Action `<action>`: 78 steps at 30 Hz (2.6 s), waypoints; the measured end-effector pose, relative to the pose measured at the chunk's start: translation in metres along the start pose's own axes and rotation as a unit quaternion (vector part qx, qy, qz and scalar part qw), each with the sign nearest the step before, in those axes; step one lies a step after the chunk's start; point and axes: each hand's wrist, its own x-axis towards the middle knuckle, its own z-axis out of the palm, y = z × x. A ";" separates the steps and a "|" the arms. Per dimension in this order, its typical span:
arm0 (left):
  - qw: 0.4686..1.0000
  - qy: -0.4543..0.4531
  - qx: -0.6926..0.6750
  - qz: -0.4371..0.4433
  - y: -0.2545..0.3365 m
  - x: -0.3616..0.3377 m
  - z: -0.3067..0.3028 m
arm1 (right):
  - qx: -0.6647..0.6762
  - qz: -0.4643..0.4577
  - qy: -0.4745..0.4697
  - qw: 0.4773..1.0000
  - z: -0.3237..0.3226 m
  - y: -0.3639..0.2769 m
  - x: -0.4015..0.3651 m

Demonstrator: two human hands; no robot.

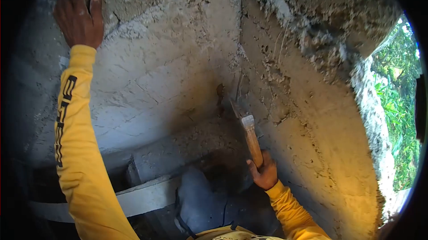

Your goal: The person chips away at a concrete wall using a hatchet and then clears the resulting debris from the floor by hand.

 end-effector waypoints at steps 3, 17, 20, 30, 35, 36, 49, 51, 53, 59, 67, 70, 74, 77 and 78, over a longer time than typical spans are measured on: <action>0.980 0.064 0.164 0.089 -0.008 -0.007 0.007 | 0.050 -0.038 0.009 0.998 0.035 0.048 0.012; 0.982 -0.010 0.187 0.020 -0.009 -0.017 0.012 | 0.025 0.151 -0.058 0.987 0.137 0.128 0.033; 0.975 0.047 0.213 0.050 -0.020 -0.017 0.024 | 0.004 0.143 -0.059 0.988 0.152 0.147 0.038; 0.954 0.105 0.228 0.163 -0.023 -0.023 0.030 | 0.000 -0.129 0.087 0.988 0.150 0.121 0.066; 0.993 0.019 0.118 0.003 -0.016 -0.024 0.026 | 0.045 0.134 -0.024 0.990 0.196 0.164 0.094; 0.992 -0.005 0.126 0.004 -0.005 -0.021 0.016 | -0.001 0.166 -0.064 0.984 0.215 0.196 0.102; 0.995 -0.040 0.076 -0.056 0.005 -0.027 0.015 | 0.110 -0.006 0.065 0.992 0.179 0.166 0.089; 0.995 -0.037 0.072 -0.056 0.003 -0.027 0.016 | 0.088 -0.009 0.098 0.991 0.193 0.184 0.087; 0.995 -0.034 0.072 -0.056 0.002 -0.026 0.015 | -0.014 0.006 0.139 0.990 0.242 0.267 0.083; 0.996 -0.039 0.062 -0.057 0.002 -0.032 0.013 | -0.083 0.241 -0.094 0.962 0.232 0.268 0.110; 0.996 -0.043 0.041 -0.074 0.006 -0.039 0.016 | -0.009 -0.057 0.085 0.995 0.208 0.245 0.092; 0.996 -0.042 0.038 -0.072 0.007 -0.038 0.015 | -0.062 0.056 -0.007 0.996 0.241 0.301 0.107; 0.996 -0.039 0.036 -0.067 0.009 -0.037 0.015 | -0.175 0.235 -0.105 0.951 0.258 0.337 0.113; 0.996 -0.049 0.032 -0.073 0.008 -0.044 0.016 | -0.144 0.249 -0.130 0.949 0.239 0.316 0.096; 0.996 -0.046 0.032 -0.073 0.009 -0.042 0.016 | -0.130 0.258 -0.140 0.947 0.228 0.297 0.099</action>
